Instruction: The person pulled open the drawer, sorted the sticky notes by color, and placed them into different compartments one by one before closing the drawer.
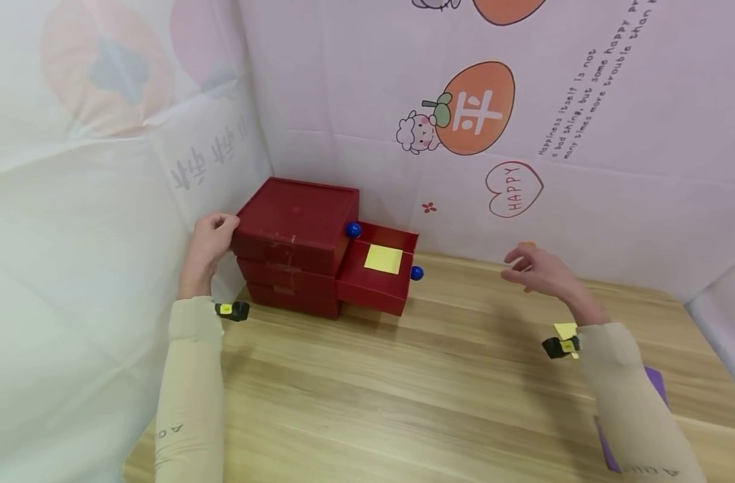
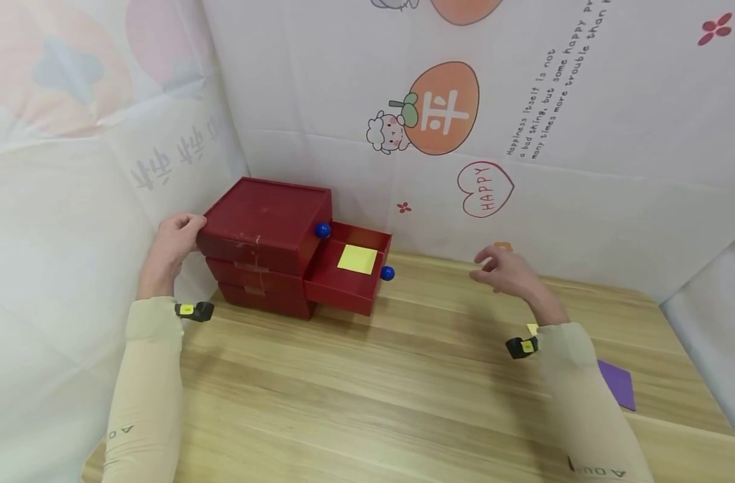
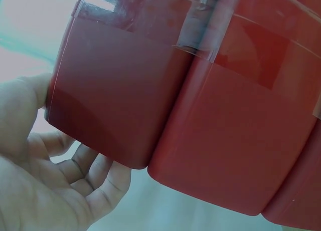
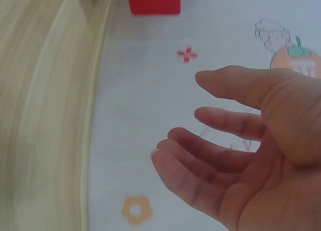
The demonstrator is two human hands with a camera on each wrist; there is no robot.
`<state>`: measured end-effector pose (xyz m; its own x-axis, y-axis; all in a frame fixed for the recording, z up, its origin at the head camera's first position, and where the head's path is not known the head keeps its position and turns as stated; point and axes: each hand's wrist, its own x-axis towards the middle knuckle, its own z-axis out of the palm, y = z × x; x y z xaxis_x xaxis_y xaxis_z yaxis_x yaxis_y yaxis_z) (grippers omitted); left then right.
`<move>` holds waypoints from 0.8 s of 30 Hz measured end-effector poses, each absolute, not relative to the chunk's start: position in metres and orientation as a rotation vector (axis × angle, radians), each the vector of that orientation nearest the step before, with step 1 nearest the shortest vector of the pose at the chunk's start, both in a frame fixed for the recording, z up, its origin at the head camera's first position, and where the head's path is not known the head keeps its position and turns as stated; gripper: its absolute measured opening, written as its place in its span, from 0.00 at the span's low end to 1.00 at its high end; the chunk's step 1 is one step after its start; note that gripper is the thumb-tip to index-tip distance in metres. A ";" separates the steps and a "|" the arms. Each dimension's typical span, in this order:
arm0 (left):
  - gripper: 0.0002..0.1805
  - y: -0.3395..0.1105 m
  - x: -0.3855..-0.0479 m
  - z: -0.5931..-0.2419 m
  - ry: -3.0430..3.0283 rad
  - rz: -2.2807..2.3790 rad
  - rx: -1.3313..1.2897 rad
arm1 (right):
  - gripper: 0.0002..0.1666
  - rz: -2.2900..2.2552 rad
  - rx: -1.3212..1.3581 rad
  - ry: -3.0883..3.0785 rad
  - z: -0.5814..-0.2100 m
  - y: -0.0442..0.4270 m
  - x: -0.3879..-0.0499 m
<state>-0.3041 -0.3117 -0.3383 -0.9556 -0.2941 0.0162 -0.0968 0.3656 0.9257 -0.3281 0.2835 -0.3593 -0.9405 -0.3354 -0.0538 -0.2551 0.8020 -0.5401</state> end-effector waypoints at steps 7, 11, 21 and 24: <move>0.15 -0.312 -0.306 -0.339 -2.462 -1.622 0.351 | 0.29 -0.726 -0.381 2.838 -0.364 0.329 -0.317; 0.15 -0.310 -0.308 -0.339 -2.481 -1.626 0.354 | 0.31 -0.682 -0.350 2.802 -0.374 0.359 -0.311; 0.16 -0.310 -0.310 -0.336 -2.481 -1.661 0.380 | 0.37 -0.575 -0.245 2.723 -0.395 0.404 -0.306; 0.18 -0.309 -0.310 -0.337 -2.500 -1.651 0.363 | 0.39 -0.546 -0.226 2.699 -0.397 0.412 -0.305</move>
